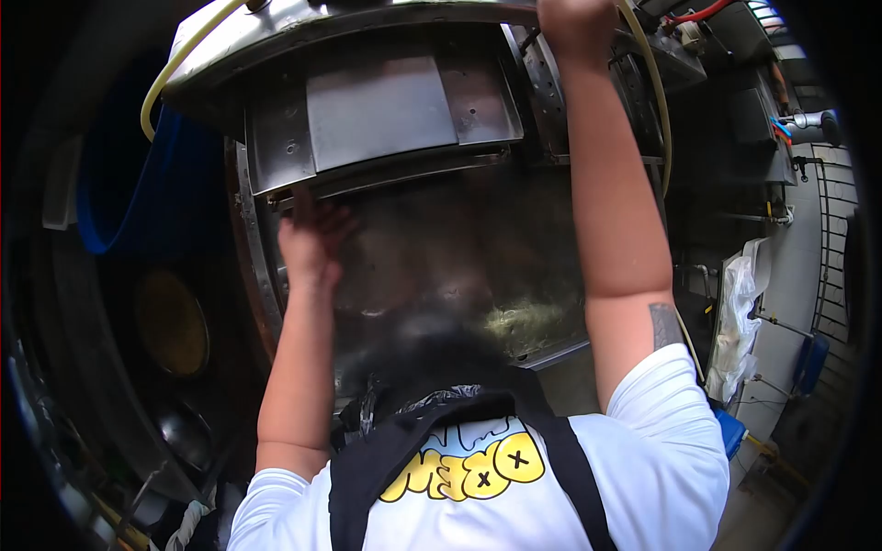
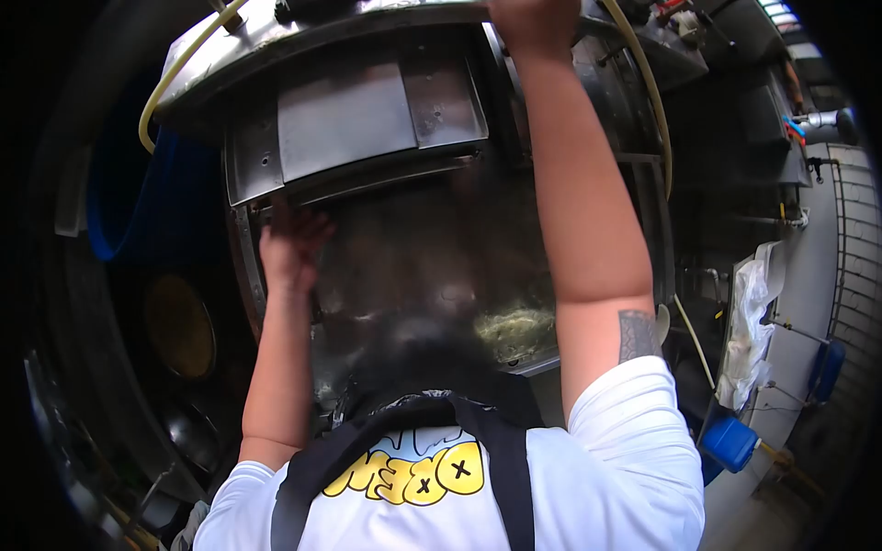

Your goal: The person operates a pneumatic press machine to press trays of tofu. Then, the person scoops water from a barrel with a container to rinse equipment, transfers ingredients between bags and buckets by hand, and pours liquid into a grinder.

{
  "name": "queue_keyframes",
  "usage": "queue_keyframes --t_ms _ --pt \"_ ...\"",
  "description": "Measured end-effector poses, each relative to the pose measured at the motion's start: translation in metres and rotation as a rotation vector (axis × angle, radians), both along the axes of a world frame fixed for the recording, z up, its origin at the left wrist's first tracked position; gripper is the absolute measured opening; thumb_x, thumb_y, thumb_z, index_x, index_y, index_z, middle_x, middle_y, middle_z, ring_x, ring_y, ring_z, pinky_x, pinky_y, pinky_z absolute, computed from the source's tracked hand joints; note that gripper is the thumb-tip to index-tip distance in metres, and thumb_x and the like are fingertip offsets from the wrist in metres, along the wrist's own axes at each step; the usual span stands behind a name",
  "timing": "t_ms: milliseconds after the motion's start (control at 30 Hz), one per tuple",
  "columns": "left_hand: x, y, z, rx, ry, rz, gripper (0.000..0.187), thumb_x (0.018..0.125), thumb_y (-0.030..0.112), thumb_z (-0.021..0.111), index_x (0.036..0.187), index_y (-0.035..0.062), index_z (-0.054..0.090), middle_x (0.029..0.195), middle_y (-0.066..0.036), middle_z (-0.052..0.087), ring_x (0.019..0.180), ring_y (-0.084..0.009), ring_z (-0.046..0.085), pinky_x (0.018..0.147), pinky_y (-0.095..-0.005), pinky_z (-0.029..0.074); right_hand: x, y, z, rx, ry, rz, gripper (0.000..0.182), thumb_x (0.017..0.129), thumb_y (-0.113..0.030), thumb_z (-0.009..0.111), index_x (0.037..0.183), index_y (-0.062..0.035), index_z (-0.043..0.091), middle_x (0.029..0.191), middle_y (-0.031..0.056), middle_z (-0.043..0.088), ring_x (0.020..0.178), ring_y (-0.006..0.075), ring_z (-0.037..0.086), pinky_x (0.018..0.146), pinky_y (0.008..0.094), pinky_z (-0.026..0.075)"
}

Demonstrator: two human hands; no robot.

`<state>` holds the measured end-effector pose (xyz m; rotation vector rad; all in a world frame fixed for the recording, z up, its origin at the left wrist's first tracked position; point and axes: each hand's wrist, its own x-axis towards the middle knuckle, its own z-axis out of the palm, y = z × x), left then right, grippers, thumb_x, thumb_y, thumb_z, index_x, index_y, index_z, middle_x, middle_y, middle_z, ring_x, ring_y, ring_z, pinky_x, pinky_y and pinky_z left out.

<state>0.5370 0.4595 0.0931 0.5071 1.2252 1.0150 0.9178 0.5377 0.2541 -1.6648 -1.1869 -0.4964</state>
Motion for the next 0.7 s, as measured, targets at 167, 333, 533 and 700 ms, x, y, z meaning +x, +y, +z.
queue_keyframes --t_ms 167,333,533,700 --pt "0.034 0.004 -0.002 -0.09 -0.318 0.042 0.039 0.109 0.032 0.058 0.134 0.0022 0.056 0.121 -0.018 0.068 0.104 -0.0346 0.071 0.098 -0.0556 0.058 0.005 0.079 0.036 -0.426 -0.166 -0.152 0.06 0.099 -0.054 0.059 0.119 0.0005 0.072 0.112 0.0291 0.071 0.115 0.0454 0.067 0.103 0.0522 0.051" --pt "0.028 -0.007 -0.003 -0.072 -0.279 0.016 0.03 0.109 0.028 0.058 0.128 0.0051 0.062 0.113 -0.015 0.072 0.105 -0.0323 0.071 0.096 -0.0519 0.058 0.039 0.028 0.018 -0.014 -0.423 -0.014 0.027 0.102 -0.029 0.06 0.099 -0.0061 0.074 0.096 0.0197 0.071 0.087 0.0408 0.073 0.076 0.0493 0.06" --pt "-0.004 -0.029 0.038 -0.057 -0.342 -0.089 0.028 0.105 0.02 0.058 0.127 0.0029 0.061 0.113 -0.015 0.071 0.109 -0.0299 0.069 0.094 -0.0492 0.057 0.109 0.018 0.021 -0.353 -0.324 -0.083 0.028 0.107 -0.035 0.051 0.122 -0.0149 0.064 0.102 0.0228 0.074 0.096 0.0447 0.073 0.082 0.0549 0.058" --pt "-0.059 -0.077 0.059 0.103 0.009 -0.121 0.025 0.106 0.021 0.058 0.125 0.0055 0.06 0.106 -0.009 0.071 0.097 -0.0226 0.071 0.085 -0.0403 0.057 0.047 -0.035 0.101 -0.927 -0.053 -0.182 0.058 0.106 -0.038 0.052 0.156 -0.011 0.04 0.152 0.028 0.051 0.138 0.0407 0.056 0.113 0.0483 0.047"
